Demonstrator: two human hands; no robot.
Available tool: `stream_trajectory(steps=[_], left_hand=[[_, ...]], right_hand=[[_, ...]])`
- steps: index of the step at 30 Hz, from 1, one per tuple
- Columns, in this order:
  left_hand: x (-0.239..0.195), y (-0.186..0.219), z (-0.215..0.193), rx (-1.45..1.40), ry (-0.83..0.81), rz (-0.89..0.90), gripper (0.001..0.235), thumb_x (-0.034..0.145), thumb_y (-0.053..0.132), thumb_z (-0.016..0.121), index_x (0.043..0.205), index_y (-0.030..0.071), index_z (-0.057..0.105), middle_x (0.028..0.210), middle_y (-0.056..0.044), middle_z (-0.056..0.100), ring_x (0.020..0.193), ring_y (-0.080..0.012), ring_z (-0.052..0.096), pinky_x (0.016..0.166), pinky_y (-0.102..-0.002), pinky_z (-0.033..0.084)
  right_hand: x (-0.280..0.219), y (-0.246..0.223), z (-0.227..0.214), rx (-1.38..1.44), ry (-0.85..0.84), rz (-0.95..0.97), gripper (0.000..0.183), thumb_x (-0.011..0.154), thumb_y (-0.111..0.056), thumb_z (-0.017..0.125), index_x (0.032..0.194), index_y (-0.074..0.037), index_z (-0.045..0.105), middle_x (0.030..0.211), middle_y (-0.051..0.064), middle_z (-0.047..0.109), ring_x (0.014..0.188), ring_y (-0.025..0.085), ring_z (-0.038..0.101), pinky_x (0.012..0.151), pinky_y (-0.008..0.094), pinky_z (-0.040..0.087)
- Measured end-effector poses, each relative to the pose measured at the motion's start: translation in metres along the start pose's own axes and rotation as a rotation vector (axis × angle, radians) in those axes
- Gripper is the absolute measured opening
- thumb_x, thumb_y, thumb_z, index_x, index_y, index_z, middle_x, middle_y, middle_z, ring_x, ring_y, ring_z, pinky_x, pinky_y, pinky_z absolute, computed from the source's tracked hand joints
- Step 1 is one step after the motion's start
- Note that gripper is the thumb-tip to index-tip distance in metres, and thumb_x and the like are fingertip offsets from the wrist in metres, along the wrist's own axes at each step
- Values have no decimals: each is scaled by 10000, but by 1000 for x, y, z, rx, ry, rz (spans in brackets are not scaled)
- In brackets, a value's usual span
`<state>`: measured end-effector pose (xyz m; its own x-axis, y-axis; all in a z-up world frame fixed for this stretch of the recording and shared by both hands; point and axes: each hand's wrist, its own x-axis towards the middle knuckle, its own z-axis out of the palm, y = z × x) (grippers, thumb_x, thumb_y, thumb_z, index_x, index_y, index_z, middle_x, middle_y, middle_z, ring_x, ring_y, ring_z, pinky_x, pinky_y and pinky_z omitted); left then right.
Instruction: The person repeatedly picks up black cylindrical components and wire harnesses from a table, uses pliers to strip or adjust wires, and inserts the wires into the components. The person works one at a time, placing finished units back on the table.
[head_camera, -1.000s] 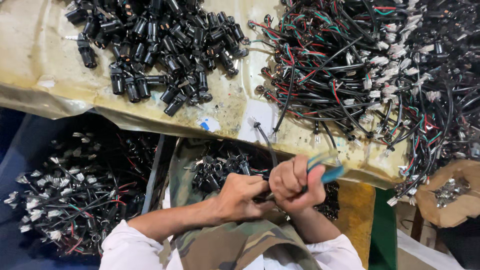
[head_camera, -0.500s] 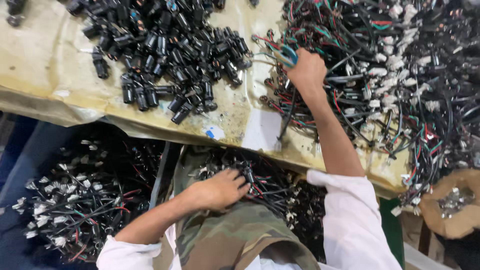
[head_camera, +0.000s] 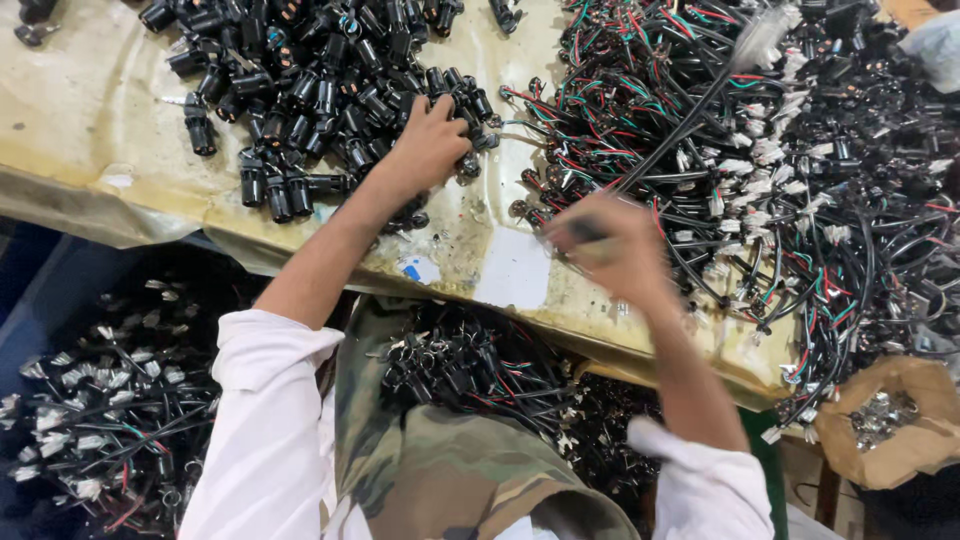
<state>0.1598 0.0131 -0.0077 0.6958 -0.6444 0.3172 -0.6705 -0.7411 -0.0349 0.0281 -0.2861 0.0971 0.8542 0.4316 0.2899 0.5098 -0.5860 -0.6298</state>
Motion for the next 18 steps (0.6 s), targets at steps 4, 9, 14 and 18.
stream_trajectory(steps=[4, 9, 14, 18], left_hand=[[-12, 10, -29, -302, 201, -57, 436, 653, 344, 886, 1023, 136, 784, 1016, -56, 669, 1104, -309, 533, 952, -499, 361], [-49, 63, -49, -917, 464, -143, 366, 813, 288, 873, 1119, 118, 764, 1158, -94, 642, 1156, -239, 560, 1006, -365, 453], [-73, 118, -43, -1747, 201, -402, 391, 971, 246, 719, 1291, 49, 612, 1143, -23, 705, 1084, -125, 660, 1001, -308, 520], [-91, 151, -44, -2010, 187, -411, 383, 1060, 130, 623, 1410, -14, 566, 1143, -74, 640, 1061, -139, 620, 1009, -316, 497]], right_hand=[[-32, 6, 86, -280, -81, 173, 343, 747, -323, 889, 895, -93, 680, 916, 125, 662, 804, 355, 670, 676, 458, 524], [-58, 39, 106, -278, -34, 195, 513, 731, -301, 877, 1101, -61, 614, 1052, 169, 623, 864, 396, 650, 691, 491, 524], [-55, 45, 117, -280, -105, 222, 426, 717, -222, 869, 1052, -91, 642, 1001, 126, 663, 912, 370, 667, 748, 479, 532], [-61, 31, 102, -145, -15, 248, 336, 739, -167, 857, 999, -68, 668, 964, 116, 677, 862, 318, 686, 733, 423, 537]])
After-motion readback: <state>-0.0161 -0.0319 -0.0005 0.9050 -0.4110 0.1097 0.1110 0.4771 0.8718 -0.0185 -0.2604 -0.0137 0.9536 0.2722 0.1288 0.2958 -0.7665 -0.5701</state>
